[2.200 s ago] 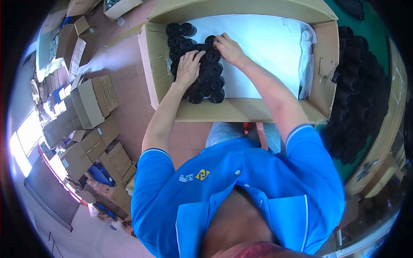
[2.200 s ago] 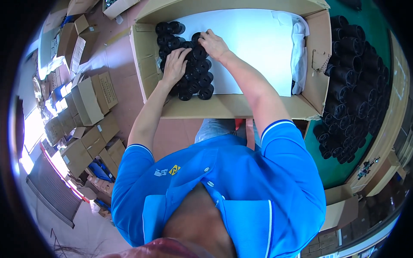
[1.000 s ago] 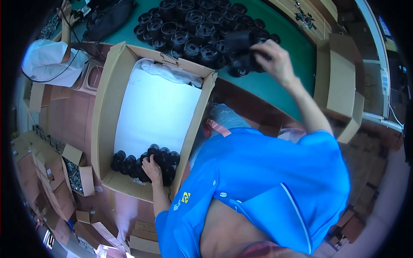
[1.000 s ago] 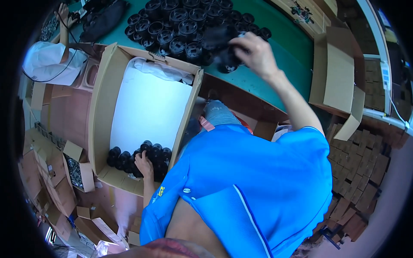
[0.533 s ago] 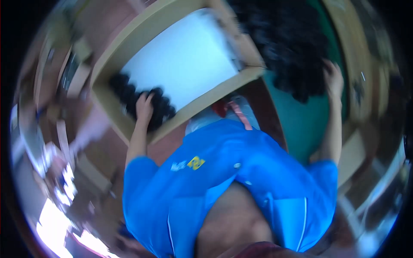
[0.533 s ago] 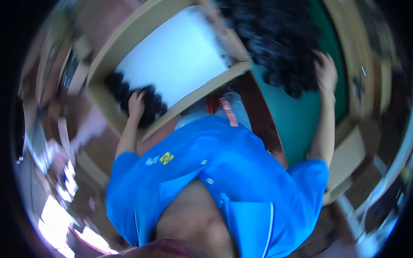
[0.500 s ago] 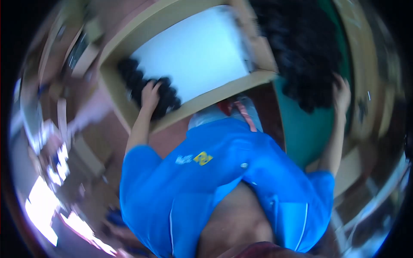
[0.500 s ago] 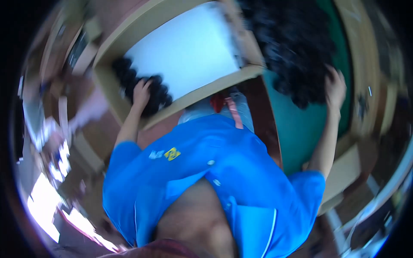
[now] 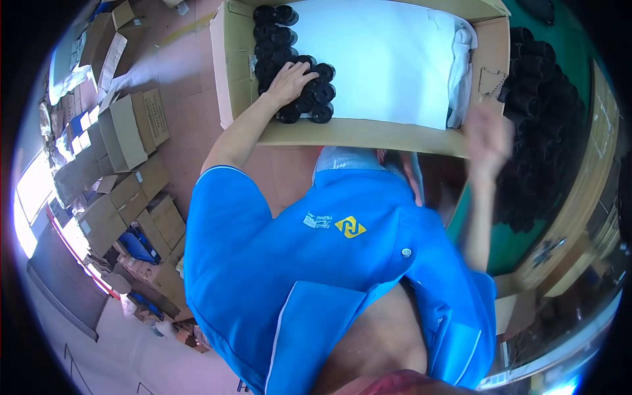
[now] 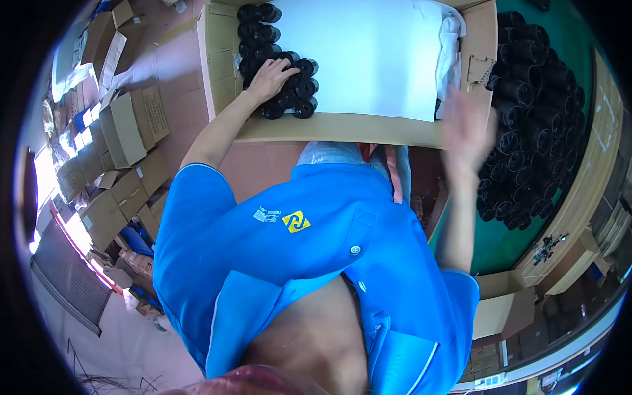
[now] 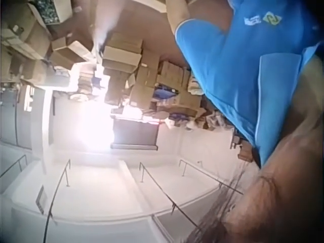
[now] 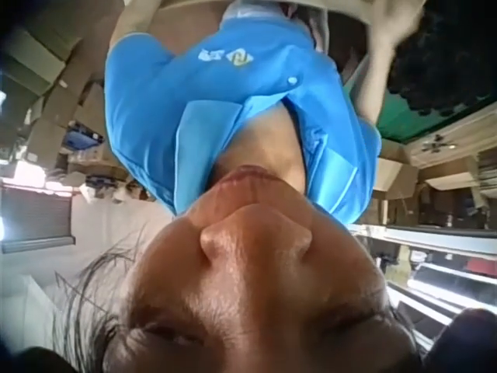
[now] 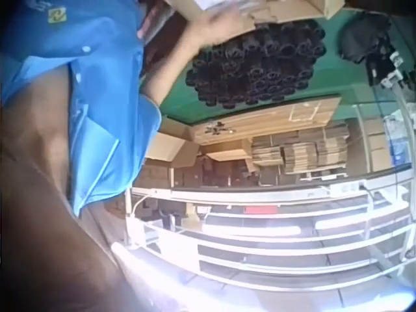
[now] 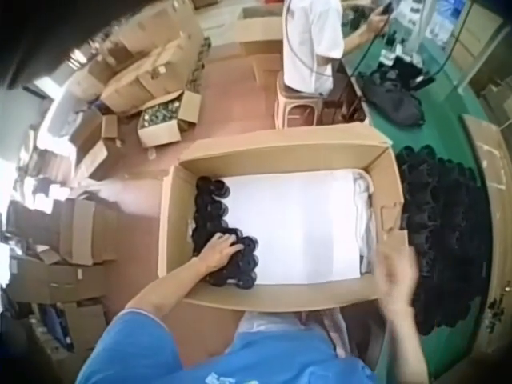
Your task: The worker assembles electronic components and sorts them into boxes on a production line.
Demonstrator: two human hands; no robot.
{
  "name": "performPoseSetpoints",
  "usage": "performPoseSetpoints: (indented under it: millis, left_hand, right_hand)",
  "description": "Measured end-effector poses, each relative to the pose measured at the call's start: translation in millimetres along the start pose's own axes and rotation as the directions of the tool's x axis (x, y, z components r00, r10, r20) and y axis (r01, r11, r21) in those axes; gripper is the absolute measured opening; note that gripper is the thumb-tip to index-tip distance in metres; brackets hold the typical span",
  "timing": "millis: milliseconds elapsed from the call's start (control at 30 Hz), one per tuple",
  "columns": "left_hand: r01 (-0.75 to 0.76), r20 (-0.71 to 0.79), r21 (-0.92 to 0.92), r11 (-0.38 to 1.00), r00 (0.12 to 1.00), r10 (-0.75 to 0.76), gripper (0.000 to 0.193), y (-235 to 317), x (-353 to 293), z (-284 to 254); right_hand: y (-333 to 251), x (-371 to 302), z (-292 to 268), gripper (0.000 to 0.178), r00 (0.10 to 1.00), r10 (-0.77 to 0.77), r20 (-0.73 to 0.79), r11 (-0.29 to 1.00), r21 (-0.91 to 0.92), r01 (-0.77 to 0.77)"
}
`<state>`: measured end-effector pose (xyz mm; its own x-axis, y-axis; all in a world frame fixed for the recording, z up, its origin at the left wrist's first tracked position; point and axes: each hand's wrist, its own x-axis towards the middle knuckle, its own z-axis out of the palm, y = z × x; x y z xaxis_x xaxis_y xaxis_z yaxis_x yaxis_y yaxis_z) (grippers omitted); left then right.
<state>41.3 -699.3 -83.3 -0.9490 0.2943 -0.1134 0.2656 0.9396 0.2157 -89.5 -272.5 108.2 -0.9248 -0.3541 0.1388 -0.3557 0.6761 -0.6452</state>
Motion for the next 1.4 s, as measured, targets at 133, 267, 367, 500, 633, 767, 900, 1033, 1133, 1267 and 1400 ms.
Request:
performPoseSetpoints:
  millis: [133, 267, 367, 500, 633, 767, 900, 1033, 1133, 1267, 1400]
  left_hand:
    - [-0.048, -0.008, -0.014, 0.999, 0.999, 0.048, 0.028, -1.7, 18.2, 6.7]
    - [-0.064, -0.11, -0.026, 0.998, 0.992, 0.061, 0.025, 0.2, 21.1, 8.3]
    - [-0.05, -0.052, 0.159, 0.986, 0.997, 0.059, 0.02, 15.0, 34.7, 12.5]
    - [0.205, 0.098, -0.341, 0.917, 0.978, -0.182, 0.026, 9.9, 37.8, 17.8]
    - [-0.015, -0.044, -0.074, 0.997, 0.999, 0.012, 0.023, -5.8, 29.9, -1.0]
    - [0.031, -0.197, -0.333, 0.942, 0.975, -0.102, 0.026, 8.5, 69.7, -62.8]
    - [0.081, -0.163, -0.437, 0.896, 0.972, -0.168, 0.025, 36.5, 113.0, -119.0]
    - [-0.114, -0.227, -0.414, 0.903, 0.974, 0.018, 0.026, 98.6, 186.8, -177.4]
    - [-0.257, -0.278, -0.442, 0.86, 0.95, 0.141, 0.023, 178.5, 243.8, -214.0]
    - [-0.458, -0.325, -0.297, 0.838, 0.874, 0.362, 0.021, 251.5, 311.7, -224.6]
    - [-0.641, -0.303, -0.038, 0.767, 0.738, 0.603, 0.022, 292.3, 366.8, -224.2]
  right_hand:
    - [-41.3, -7.5, 195.8, 0.036, 0.77, -0.442, 0.46, 0.897, 0.222, 0.383]
    - [-58.0, -22.7, 291.2, 0.024, 0.601, -0.569, 0.562, 0.736, 0.023, 0.676]
    - [-40.8, -44.8, 318.8, 0.017, 0.694, -0.503, 0.515, 0.817, 0.02, 0.577]
    - [-30.0, -75.5, 362.6, 0.016, 0.802, -0.373, 0.466, 0.922, 0.28, 0.266]
    - [-47.8, -62.1, 336.9, 0.013, 0.677, -0.631, 0.379, 0.706, -0.079, 0.704]
    - [-52.8, -55.7, 352.6, 0.016, 0.68, -0.622, 0.388, 0.676, -0.172, 0.716]
    - [-24.0, -39.9, 361.7, 0.011, 0.544, -0.662, 0.516, 0.636, 0.002, 0.772]
    - [-39.5, -29.5, 307.6, 0.012, 0.588, -0.479, 0.652, 0.707, -0.111, 0.699]
    - [-27.8, -18.8, 319.7, 0.011, 0.65, -0.486, 0.585, 0.679, -0.216, 0.702]
    - [-7.6, 28.4, 307.4, 0.015, 0.607, -0.78, 0.149, 0.614, -0.002, 0.789]
    - [-26.1, -16.2, 242.0, 0.009, 0.911, -0.409, 0.057, 0.912, 0.07, 0.405]
